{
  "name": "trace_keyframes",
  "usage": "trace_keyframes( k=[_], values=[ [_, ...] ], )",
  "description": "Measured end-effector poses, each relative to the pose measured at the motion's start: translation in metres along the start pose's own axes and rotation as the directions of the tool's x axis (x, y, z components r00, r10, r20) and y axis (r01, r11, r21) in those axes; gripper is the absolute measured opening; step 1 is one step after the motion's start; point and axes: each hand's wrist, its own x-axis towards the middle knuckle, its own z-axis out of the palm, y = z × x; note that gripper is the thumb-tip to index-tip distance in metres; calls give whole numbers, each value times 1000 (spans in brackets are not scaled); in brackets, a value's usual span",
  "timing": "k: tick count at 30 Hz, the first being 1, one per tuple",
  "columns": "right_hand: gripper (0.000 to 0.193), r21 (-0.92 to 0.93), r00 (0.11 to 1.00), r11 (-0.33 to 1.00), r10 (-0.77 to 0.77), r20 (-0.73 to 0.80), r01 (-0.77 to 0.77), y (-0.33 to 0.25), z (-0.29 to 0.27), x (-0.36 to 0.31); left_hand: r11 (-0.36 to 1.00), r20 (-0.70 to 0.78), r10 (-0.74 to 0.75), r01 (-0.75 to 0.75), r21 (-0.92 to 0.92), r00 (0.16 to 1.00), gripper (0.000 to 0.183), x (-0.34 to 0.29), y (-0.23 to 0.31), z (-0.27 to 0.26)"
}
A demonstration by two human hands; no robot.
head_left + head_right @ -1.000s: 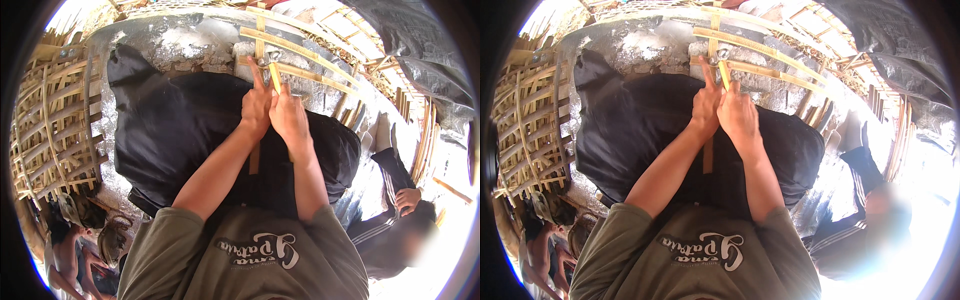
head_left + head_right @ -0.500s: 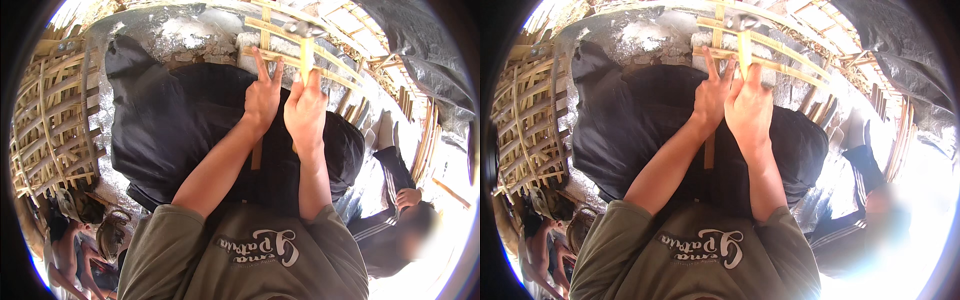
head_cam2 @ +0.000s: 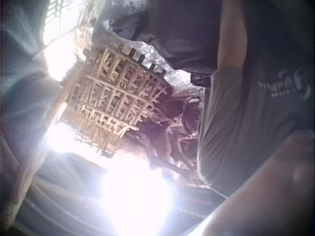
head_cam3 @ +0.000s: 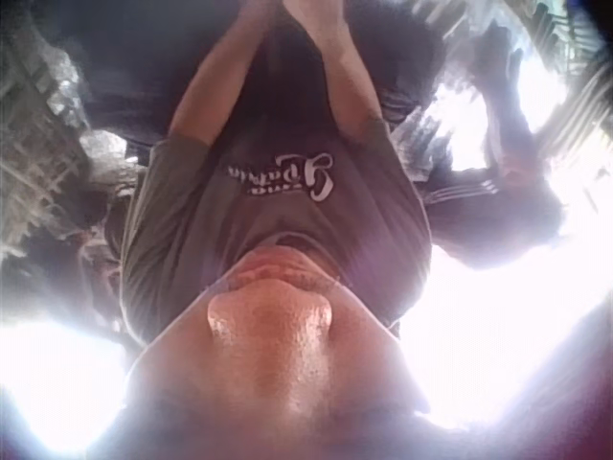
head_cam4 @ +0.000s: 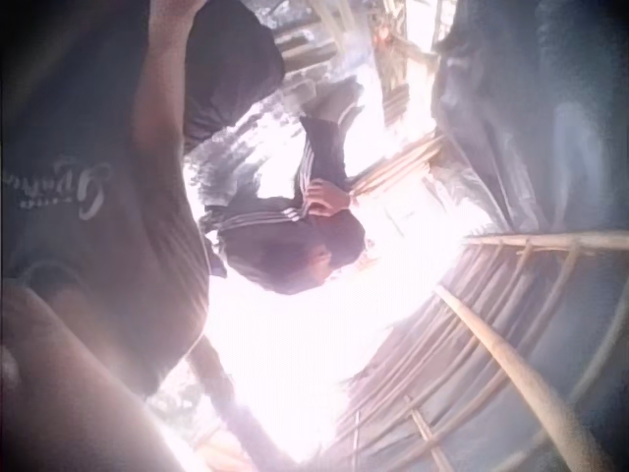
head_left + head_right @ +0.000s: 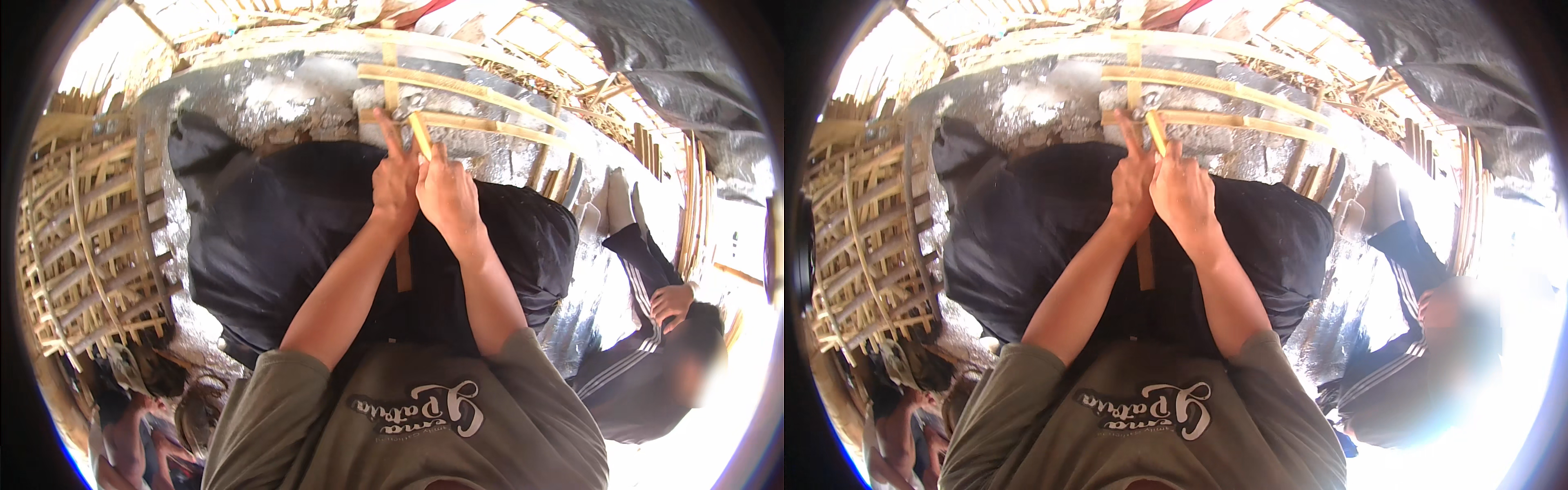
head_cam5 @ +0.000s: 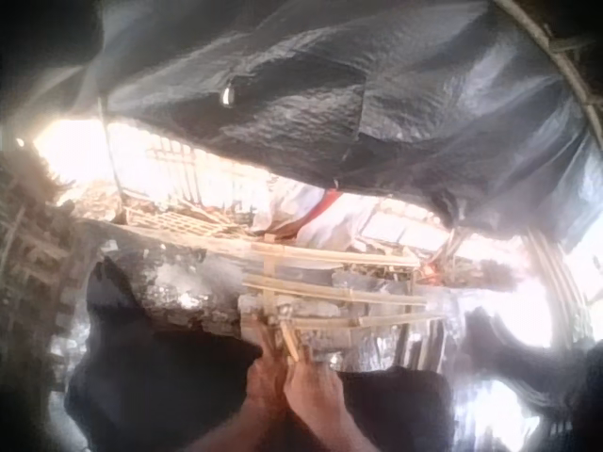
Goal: The person assembles a bamboo structure by positioning thin bamboo strips and securing them with a hammer and nails. They repeatedly adjust the strips and hammer them into place on a partially built frame.
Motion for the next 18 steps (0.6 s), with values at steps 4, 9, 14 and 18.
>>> trace_keyframes(
  k=[4,9,14,18],
  values=[
    [18,238,997,970,66,-37,-56,5,-16,4,999,-43,19,-18,36,999,68,-1,2,0],
    [12,572,952,819,130,-278,55,28,-5,16,993,-71,10,-2,117,997,75,4,1,11],
    [26,908,948,354,295,119,-224,35,6,20,993,-116,42,-29,111,992,72,1,-1,8],
    [30,924,925,220,291,244,-313,29,-7,19,994,-131,17,-3,106,991,80,-1,4,-1]
  ],
)
